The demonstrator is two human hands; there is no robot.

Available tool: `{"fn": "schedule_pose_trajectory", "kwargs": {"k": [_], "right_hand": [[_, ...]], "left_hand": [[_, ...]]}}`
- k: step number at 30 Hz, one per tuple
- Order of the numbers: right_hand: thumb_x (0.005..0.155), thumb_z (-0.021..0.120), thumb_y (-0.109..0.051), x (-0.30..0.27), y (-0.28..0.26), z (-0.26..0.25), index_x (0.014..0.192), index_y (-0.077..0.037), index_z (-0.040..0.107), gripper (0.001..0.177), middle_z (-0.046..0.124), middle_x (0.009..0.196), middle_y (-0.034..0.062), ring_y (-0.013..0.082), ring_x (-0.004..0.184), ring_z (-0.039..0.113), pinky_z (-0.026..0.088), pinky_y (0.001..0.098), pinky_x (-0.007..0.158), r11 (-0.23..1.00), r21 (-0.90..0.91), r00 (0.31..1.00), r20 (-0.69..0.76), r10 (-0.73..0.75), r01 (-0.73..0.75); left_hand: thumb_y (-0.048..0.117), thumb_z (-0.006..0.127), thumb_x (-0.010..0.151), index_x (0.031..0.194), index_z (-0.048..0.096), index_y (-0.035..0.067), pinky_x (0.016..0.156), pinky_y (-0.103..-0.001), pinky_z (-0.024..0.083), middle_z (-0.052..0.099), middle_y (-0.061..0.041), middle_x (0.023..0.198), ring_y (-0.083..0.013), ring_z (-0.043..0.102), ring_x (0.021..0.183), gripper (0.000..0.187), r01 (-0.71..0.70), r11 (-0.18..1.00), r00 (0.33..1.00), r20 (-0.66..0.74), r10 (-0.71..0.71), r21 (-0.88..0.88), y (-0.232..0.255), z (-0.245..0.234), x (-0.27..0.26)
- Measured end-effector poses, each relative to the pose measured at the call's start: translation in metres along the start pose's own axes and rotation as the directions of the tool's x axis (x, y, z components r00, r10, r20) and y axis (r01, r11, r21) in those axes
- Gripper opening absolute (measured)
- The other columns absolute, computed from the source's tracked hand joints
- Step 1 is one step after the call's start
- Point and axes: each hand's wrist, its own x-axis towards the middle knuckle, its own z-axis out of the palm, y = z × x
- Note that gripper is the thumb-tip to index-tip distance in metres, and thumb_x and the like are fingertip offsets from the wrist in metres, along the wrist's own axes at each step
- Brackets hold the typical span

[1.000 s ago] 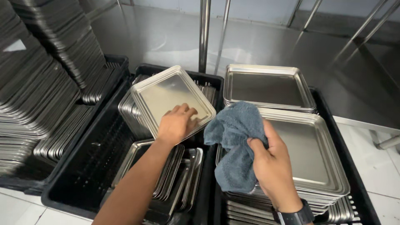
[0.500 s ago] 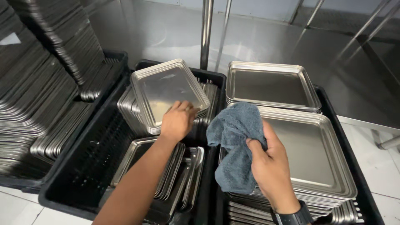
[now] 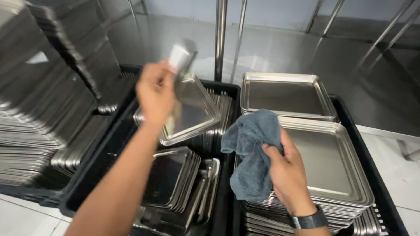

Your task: The person wipes the surface of multiple stainless steel trays with a blue cloth, one at a time, then stacks them in a black crate. The person handles each tray individually, wiping both sides before placing it on the growing stack.

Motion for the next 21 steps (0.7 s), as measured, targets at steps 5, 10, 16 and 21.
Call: {"fn": "schedule_pose_trajectory", "kwargs": {"k": [5,10,16,21], "right_hand": [[0.088,0.05,-0.02,-0.005,-0.025,-0.011,0.147,-0.017,0.05,0.059,0.061,0.138,0.0033,0.0228,0.124,0.058,0.047,0.0432,0.106,0.887,0.461,0.997,-0.065,0.031,0.003],[0.101,0.046,-0.051,-0.022,-0.038,0.012,0.144,-0.005,0.053,0.063,0.059,0.145,0.0112,0.0266,0.131,0.058,0.045,0.0467,0.112,0.765,0.623,0.98,-0.013,-0.2,0.164],[0.098,0.059,-0.034,-0.041,-0.059,0.008,0.138,-0.009,0.055,0.048,0.062,0.132,0.0078,0.0214,0.119,0.063,0.057,0.0402,0.095,0.855,0.477,0.979,-0.1,-0.178,0.204],[0.09,0.079,-0.011,-0.073,-0.046,0.011,0.112,0.0,0.07,0.026,0.078,0.102,0.0153,0.0242,0.09,0.075,0.061,0.0394,0.072,0.935,-0.124,0.933,0.186,-0.306,0.332]], "left_hand": [[0.017,0.063,0.11,0.123,0.066,0.0,0.091,-0.027,0.053,0.069,-0.004,0.11,-0.0131,0.063,0.101,0.021,0.299,0.849,0.952,0.08,-0.294,-0.436,0.075,-0.082,0.028],[0.026,0.052,0.106,0.124,0.055,0.003,0.097,-0.041,0.056,0.068,-0.009,0.116,-0.0192,0.068,0.106,0.029,0.503,0.483,0.816,0.211,-0.538,-0.716,0.151,-0.116,-0.03],[0.041,0.056,0.097,0.132,0.049,-0.003,0.103,-0.049,0.052,0.062,-0.022,0.127,-0.0313,0.064,0.119,0.058,0.876,0.377,0.467,0.331,-0.82,-0.301,0.164,-0.126,-0.089],[0.088,0.032,0.086,0.147,0.034,0.001,0.096,-0.062,0.053,0.053,-0.027,0.145,-0.044,0.061,0.125,0.106,0.921,-0.111,0.257,0.798,-0.545,-0.373,0.159,-0.135,-0.074]]}}
